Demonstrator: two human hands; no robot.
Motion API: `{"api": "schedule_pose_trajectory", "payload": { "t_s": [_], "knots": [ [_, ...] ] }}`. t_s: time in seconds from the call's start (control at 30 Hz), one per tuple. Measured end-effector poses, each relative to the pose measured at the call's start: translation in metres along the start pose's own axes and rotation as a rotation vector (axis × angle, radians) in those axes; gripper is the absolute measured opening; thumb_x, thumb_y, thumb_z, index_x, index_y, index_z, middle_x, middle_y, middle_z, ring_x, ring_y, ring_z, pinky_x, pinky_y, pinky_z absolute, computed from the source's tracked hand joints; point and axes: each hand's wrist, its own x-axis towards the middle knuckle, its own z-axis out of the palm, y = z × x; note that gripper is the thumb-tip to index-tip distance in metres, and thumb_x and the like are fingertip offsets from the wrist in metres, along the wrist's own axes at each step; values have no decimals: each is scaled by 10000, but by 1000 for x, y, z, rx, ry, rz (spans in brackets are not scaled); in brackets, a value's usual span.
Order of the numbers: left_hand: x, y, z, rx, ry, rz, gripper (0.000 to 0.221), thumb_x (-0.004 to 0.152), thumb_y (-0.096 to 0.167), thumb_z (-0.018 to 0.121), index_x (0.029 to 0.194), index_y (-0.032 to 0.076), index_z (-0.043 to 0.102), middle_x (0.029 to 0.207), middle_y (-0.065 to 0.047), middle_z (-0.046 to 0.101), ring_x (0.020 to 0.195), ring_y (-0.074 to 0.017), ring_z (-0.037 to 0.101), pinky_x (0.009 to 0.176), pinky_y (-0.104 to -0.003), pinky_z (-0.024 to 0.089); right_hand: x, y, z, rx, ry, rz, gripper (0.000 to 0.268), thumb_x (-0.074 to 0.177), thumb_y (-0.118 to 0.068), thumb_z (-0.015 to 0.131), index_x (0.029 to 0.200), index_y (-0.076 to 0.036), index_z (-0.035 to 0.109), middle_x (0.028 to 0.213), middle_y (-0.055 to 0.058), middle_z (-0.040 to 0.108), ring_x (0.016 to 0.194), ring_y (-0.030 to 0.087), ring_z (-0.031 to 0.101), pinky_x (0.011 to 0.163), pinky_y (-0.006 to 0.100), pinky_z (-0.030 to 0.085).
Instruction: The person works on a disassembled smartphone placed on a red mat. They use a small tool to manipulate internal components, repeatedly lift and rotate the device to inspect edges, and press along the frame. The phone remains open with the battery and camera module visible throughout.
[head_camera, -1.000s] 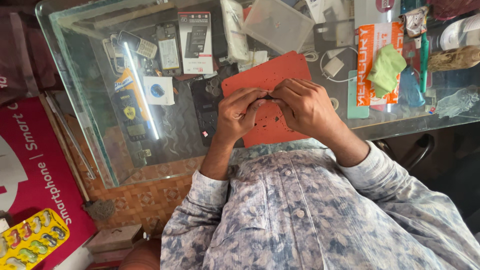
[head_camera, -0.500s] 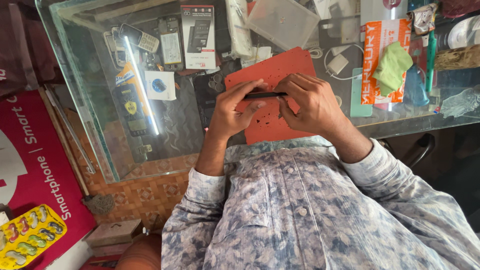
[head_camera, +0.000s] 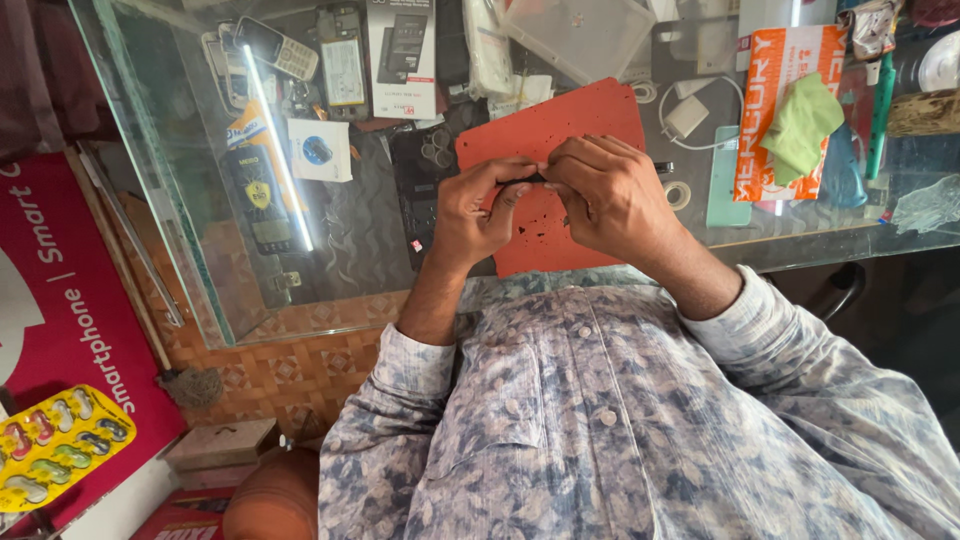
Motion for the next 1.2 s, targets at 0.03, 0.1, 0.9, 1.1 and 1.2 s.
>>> {"api": "schedule_pose_trajectory", "payload": {
  "t_s": [0.03, 0.1, 0.9, 1.1, 1.2],
  "knots": [
    [0, 0, 0, 3, 3, -9, 125, 1007, -17, 688, 1132, -8, 693, 1122, -114, 766, 1058, -208, 771, 894, -303, 650, 1, 0, 0, 1, -3, 1, 159, 826, 89, 707, 941, -14, 669, 932, 70, 668, 806, 277, 657, 719, 411, 519],
    [0, 1, 1, 8, 6, -23, 117, 1006, -13, 691, 1123, -5, 692, 1117, -107, 770, 1044, -199, 777, 883, -292, 652, 2, 0, -1, -11, -7, -6, 170, 810, 94, 703, 939, -13, 675, 941, 71, 677, 825, 277, 664, 735, 407, 527],
    [41, 52, 25, 567, -301, 235, 151, 948, 83, 750, 1089, 31, 732, 1062, -77, 771, 959, -249, 753, 819, -405, 591, -70, 53, -28, 154, 168, 169, 231, 889, 104, 795, 1083, -2, 726, 1072, 116, 693, 968, 251, 718, 807, 334, 585],
    [36, 43, 31, 627, -291, 270, 178, 925, 38, 725, 1100, 3, 734, 1079, -95, 768, 995, -238, 757, 848, -383, 595, -64, 47, -29, 124, 156, 139, 265, 876, 126, 789, 1102, 8, 718, 1086, 134, 693, 988, 272, 705, 821, 346, 569],
    [37, 44, 30, 604, -252, 275, 157, 939, 76, 748, 1083, 15, 734, 1069, -86, 771, 989, -231, 756, 837, -386, 594, -63, 48, -39, 193, 123, 120, 362, 814, 99, 804, 1149, 48, 675, 1147, 179, 685, 1052, 291, 699, 885, 352, 569]
  ]
}}
